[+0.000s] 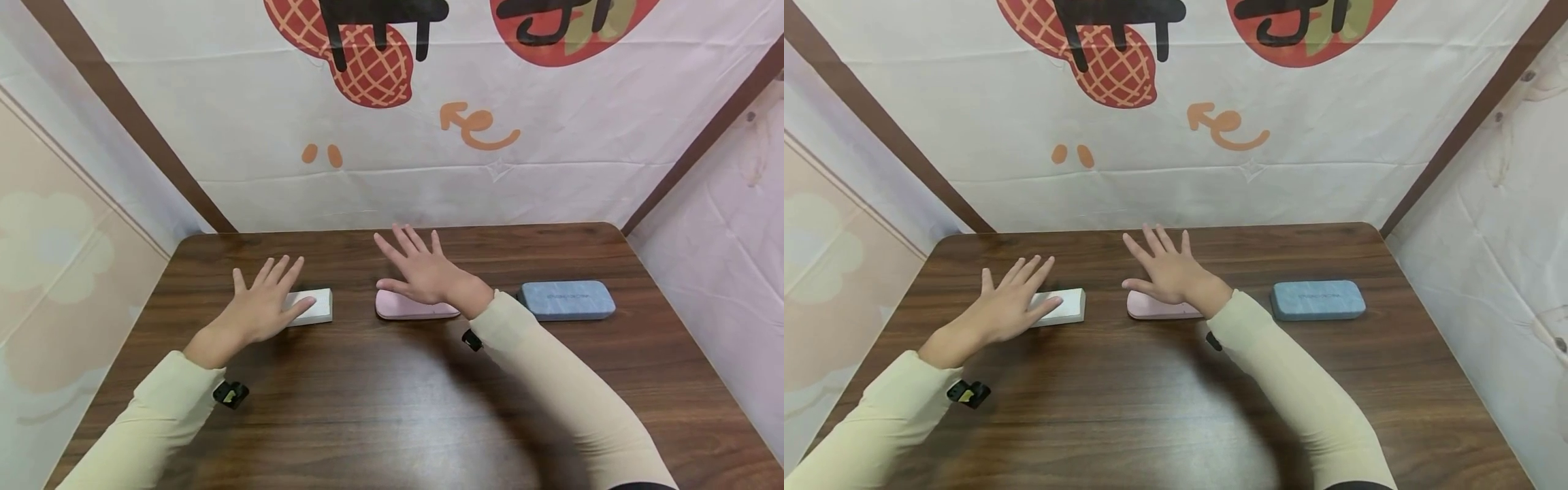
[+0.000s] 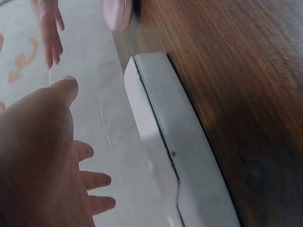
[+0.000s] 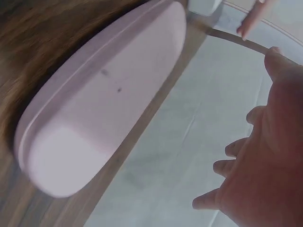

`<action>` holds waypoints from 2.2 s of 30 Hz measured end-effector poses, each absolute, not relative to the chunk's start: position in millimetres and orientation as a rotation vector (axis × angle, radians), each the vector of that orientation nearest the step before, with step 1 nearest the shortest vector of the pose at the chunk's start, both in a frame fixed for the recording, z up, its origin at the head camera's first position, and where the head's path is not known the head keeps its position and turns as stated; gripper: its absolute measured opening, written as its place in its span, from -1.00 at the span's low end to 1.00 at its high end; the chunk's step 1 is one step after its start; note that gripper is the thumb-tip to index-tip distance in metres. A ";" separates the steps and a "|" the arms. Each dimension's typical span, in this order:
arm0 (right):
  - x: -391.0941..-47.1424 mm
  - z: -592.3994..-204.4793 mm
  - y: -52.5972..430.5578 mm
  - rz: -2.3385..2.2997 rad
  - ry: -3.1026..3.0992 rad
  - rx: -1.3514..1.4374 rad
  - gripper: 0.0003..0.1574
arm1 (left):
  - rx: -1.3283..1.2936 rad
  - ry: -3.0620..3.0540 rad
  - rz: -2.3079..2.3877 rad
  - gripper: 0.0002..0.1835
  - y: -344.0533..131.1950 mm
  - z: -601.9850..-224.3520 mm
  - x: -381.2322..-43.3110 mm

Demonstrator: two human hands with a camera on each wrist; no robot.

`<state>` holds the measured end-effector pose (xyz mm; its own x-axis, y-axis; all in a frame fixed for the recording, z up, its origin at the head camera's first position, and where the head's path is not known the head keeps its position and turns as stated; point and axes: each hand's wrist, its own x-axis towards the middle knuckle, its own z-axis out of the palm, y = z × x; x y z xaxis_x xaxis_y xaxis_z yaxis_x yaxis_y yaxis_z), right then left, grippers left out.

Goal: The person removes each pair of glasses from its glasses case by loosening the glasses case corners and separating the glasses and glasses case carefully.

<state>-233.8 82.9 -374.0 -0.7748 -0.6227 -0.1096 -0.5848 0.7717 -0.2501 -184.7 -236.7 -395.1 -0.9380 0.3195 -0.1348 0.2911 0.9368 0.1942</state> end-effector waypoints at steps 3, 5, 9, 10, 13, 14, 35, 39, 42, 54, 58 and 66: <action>-234.7 -374.5 77.6 -0.312 2.790 -0.951 0.02 | 0.448 2.921 0.292 -0.04 -244.0 -395.7 -183.0; -234.6 -375.4 73.5 -0.301 2.782 -0.964 0.02 | 0.430 2.924 0.298 -0.04 -248.6 -396.5 -181.3; -232.9 -377.8 65.0 -0.264 2.748 -0.980 0.03 | 0.402 2.934 0.284 -0.04 -256.3 -398.3 -178.3; -232.4 -378.4 63.0 -0.261 2.741 -0.980 0.03 | 0.399 2.935 0.284 -0.04 -257.7 -398.6 -177.6; -230.8 -379.9 57.2 -0.248 2.718 -0.978 0.04 | 0.391 2.934 0.290 -0.04 -262.3 -399.9 -175.6; -230.4 -380.3 55.2 -0.240 2.714 -0.980 0.04 | 0.388 2.933 0.294 -0.04 -263.9 -400.5 -174.9; -222.8 -403.0 2.7 -0.172 2.691 -1.056 0.05 | 0.479 2.994 0.412 -0.03 -294.5 -411.5 -164.4; -221.1 -407.4 -5.5 -0.187 2.689 -1.134 0.05 | 0.490 3.005 0.411 -0.01 -295.9 -413.8 -164.4; -218.9 -410.7 -12.2 -0.208 2.678 -1.167 0.02 | 0.495 2.997 0.420 0.01 -297.9 -416.0 -164.2; -213.9 -430.2 -27.1 -0.208 2.630 -1.114 -0.02 | 0.611 3.005 0.484 -0.21 -306.4 -427.6 -167.2; -213.1 -434.7 -29.2 -0.213 2.640 -1.098 0.00 | 0.635 3.001 0.516 -0.29 -308.3 -431.1 -168.5; -212.3 -437.6 -38.1 -0.214 2.715 -1.074 -0.12 | 0.658 2.998 0.556 -0.31 -308.3 -431.8 -170.6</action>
<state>-212.3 -38.1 -437.6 -0.7111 -0.6881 -0.1445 -0.6570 0.7235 -0.2121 -170.6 -308.3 -431.8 -0.9107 0.4097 0.0535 0.4016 0.8474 0.3473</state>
